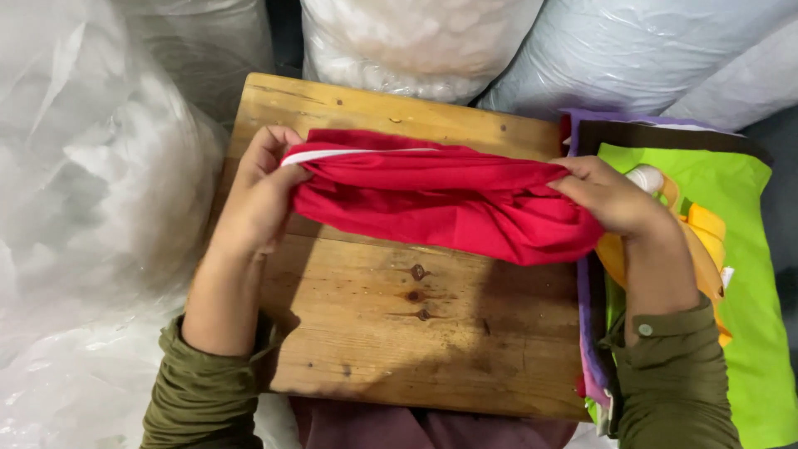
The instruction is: Smoothing a packaged pillow with a lint roller and then stuffing a red pillowcase with fiberfill material.
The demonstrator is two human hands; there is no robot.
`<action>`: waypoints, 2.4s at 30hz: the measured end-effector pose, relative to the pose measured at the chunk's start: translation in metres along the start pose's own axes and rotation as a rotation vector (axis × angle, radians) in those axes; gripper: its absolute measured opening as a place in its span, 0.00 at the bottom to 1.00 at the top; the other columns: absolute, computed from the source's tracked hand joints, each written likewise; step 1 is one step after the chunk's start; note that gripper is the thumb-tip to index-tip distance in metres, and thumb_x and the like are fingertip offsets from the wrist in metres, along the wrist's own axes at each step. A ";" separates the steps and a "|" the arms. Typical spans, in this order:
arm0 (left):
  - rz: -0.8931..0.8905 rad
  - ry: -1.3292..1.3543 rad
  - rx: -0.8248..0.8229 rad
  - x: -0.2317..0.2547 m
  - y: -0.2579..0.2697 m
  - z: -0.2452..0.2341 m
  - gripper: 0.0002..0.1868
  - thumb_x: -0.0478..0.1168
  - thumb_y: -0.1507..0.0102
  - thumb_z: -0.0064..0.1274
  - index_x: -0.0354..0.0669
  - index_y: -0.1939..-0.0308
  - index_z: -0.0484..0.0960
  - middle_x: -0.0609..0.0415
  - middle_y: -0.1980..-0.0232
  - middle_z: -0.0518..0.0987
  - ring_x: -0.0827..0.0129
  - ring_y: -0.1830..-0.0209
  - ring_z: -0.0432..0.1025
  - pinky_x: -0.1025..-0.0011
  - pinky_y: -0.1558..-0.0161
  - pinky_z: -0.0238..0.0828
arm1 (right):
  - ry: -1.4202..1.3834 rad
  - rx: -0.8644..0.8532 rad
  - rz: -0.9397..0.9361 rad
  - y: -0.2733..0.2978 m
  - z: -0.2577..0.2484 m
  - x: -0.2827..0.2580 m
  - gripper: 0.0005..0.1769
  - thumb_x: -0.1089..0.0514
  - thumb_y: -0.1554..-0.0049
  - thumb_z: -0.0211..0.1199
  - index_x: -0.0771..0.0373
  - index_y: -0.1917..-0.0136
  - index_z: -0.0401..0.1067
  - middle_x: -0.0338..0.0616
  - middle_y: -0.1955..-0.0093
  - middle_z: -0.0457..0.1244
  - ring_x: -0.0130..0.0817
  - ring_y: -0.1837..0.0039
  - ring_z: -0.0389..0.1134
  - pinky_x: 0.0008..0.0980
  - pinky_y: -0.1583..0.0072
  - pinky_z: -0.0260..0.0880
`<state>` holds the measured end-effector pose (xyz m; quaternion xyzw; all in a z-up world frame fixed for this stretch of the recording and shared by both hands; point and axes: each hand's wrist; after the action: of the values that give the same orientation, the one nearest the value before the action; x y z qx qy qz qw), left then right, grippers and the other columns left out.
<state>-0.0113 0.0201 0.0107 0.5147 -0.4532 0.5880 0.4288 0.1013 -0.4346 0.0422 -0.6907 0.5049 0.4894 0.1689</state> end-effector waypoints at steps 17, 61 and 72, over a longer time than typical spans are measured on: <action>-0.227 0.808 -0.236 -0.002 0.011 0.016 0.25 0.26 0.34 0.41 0.27 0.31 0.69 0.23 0.43 0.78 0.44 0.51 0.81 0.52 0.53 0.84 | -0.119 -0.123 -0.102 0.021 0.023 -0.079 0.12 0.60 0.34 0.52 0.62 0.51 0.77 0.38 0.60 0.67 0.30 0.61 0.64 0.26 0.53 0.66; 0.579 -1.017 -0.144 0.055 0.045 0.057 0.10 0.46 0.36 0.59 0.50 0.54 0.87 0.52 0.51 0.77 0.55 0.51 0.76 0.60 0.52 0.74 | 0.943 -0.096 0.014 0.024 0.129 -0.044 0.60 0.37 0.62 0.79 0.47 0.21 0.57 0.60 0.32 0.59 0.63 0.41 0.71 0.56 0.39 0.75; 0.267 -1.399 -0.426 -0.072 0.068 0.107 0.23 0.53 0.35 0.48 0.44 0.43 0.80 0.48 0.60 0.81 0.45 0.56 0.78 0.43 0.51 0.70 | 0.916 -0.294 0.029 0.027 0.137 -0.044 0.46 0.41 0.48 0.69 0.51 0.21 0.57 0.61 0.31 0.60 0.61 0.33 0.67 0.54 0.34 0.72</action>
<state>-0.0467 -0.1019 -0.0610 0.6151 -0.7835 0.0692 0.0553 0.0080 -0.3238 0.0230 -0.8447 0.4623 0.2032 -0.1773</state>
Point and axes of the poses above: each hand's wrist, its own y-axis away from the middle knuckle, its own z-axis out of the palm, x = y × z
